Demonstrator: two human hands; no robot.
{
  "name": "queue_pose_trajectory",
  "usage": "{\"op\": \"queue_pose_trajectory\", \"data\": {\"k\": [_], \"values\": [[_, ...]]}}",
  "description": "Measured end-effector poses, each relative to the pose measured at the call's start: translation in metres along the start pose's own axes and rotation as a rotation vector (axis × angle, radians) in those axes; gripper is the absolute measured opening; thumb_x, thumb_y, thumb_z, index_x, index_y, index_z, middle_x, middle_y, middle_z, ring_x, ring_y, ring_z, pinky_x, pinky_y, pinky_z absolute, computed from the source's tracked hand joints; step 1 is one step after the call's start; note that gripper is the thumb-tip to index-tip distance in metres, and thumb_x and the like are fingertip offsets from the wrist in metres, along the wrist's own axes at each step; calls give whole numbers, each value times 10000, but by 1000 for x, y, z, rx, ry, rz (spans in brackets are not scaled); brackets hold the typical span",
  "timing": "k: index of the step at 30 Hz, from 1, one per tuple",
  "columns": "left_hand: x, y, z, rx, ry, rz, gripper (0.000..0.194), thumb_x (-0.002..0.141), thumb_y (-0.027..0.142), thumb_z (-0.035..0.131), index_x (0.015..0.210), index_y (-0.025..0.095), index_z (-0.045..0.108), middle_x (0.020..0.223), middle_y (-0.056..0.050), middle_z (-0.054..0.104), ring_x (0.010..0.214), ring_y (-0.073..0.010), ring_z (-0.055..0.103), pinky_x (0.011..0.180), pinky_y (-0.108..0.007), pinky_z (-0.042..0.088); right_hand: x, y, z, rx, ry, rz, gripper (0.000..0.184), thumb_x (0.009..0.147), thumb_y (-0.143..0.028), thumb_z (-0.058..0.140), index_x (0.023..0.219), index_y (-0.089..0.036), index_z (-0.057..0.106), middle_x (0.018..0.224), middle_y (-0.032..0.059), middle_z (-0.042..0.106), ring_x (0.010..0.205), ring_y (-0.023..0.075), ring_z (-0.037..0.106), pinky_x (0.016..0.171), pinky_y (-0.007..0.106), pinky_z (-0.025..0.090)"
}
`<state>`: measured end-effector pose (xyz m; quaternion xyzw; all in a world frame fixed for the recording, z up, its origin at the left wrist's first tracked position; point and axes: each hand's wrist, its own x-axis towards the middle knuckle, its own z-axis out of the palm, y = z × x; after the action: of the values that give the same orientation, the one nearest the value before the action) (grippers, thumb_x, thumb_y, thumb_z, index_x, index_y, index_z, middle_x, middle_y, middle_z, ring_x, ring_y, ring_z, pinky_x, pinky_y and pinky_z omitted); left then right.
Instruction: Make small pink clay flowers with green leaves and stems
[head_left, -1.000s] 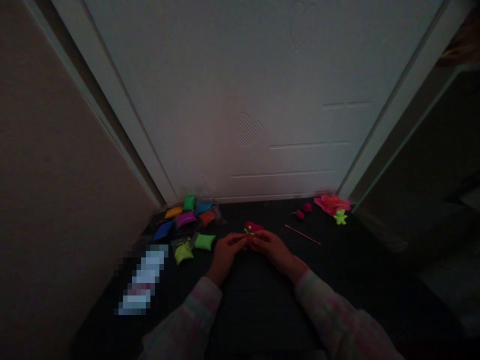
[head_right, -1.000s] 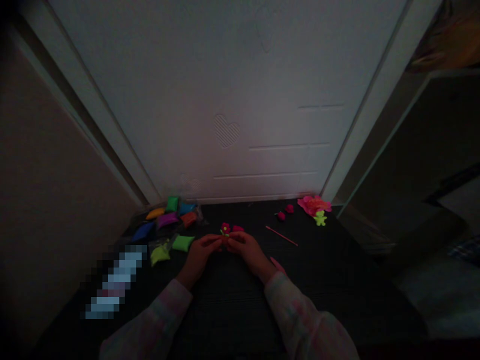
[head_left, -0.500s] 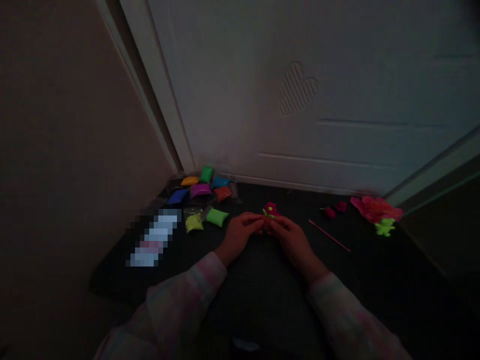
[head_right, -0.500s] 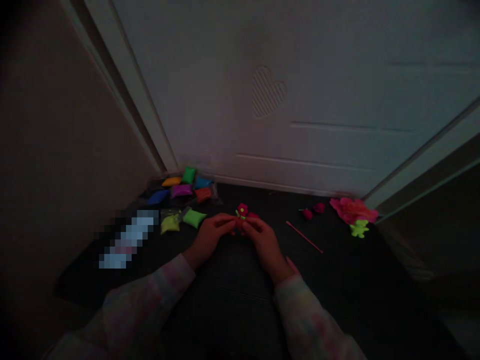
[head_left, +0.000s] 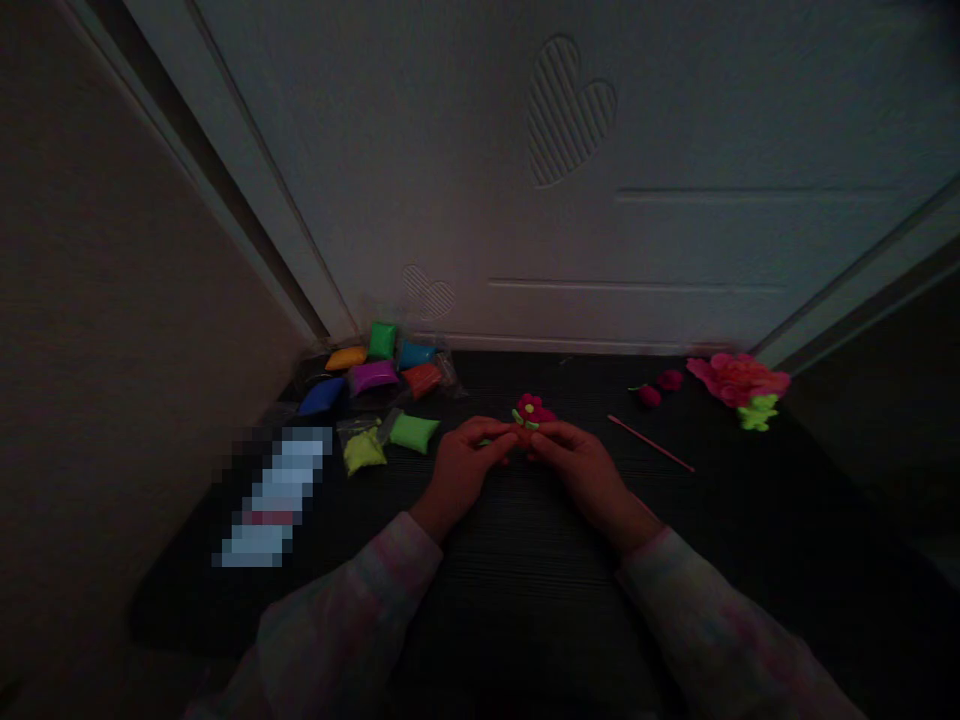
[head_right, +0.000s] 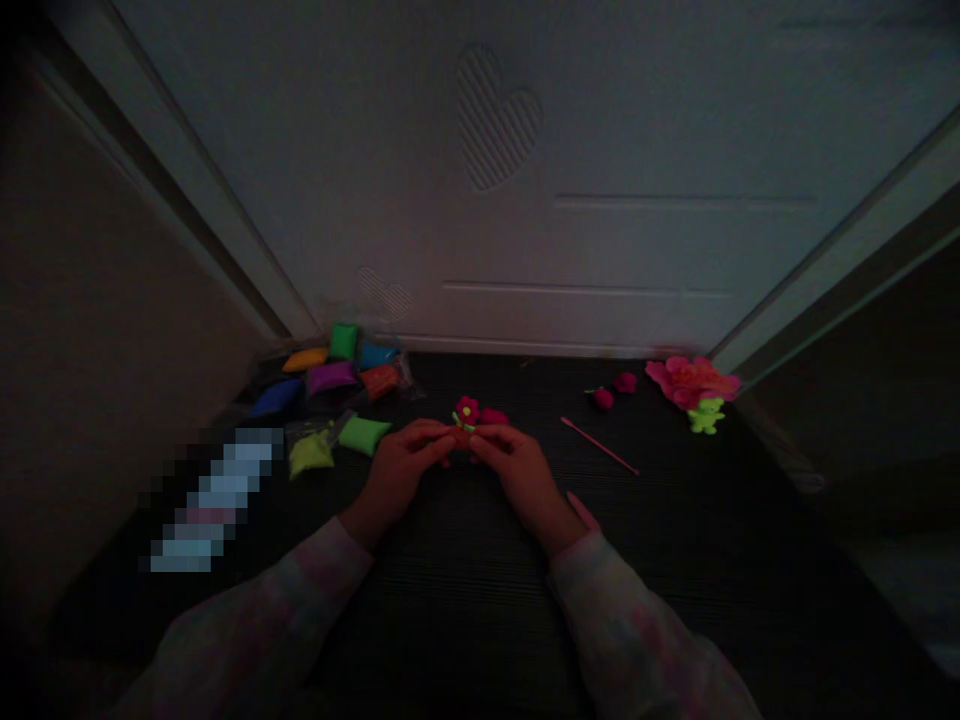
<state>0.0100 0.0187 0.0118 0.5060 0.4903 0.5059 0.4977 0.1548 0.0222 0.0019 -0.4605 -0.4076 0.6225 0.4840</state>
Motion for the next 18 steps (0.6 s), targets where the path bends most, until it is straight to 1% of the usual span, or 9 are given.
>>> {"op": "queue_pose_trajectory", "data": {"k": [8,13,16,18], "values": [[0,-2,2,-85,-16,-22,136,626,202,656,744,137,637,753,-4,616,544,-77,532,510,-210,448,0,-1,1,14,-3,-22,220,567,-319,714,748,-208,659,797,2,680,741,148,601,704,302,448],[-1,0,4,-125,-59,-36,169,662,211,627,811,131,620,791,-31,641,620,-99,555,545,-211,455,-1,0,1,74,-40,-22,238,589,-321,704,784,-212,620,897,5,676,843,161,611,755,314,464],[-2,1,4,-164,-68,-58,192,659,213,624,833,131,612,797,-32,639,620,-95,551,554,-211,455,-1,1,-1,106,-76,-14,226,624,-317,684,809,-218,601,902,3,675,863,153,611,776,310,464],[-3,2,5,-199,-69,-63,255,652,214,626,894,141,594,824,-33,633,628,-95,552,566,-216,458,-1,2,-2,115,-91,-28,219,644,-313,671,829,-223,594,911,1,673,877,148,608,791,305,458]]}}
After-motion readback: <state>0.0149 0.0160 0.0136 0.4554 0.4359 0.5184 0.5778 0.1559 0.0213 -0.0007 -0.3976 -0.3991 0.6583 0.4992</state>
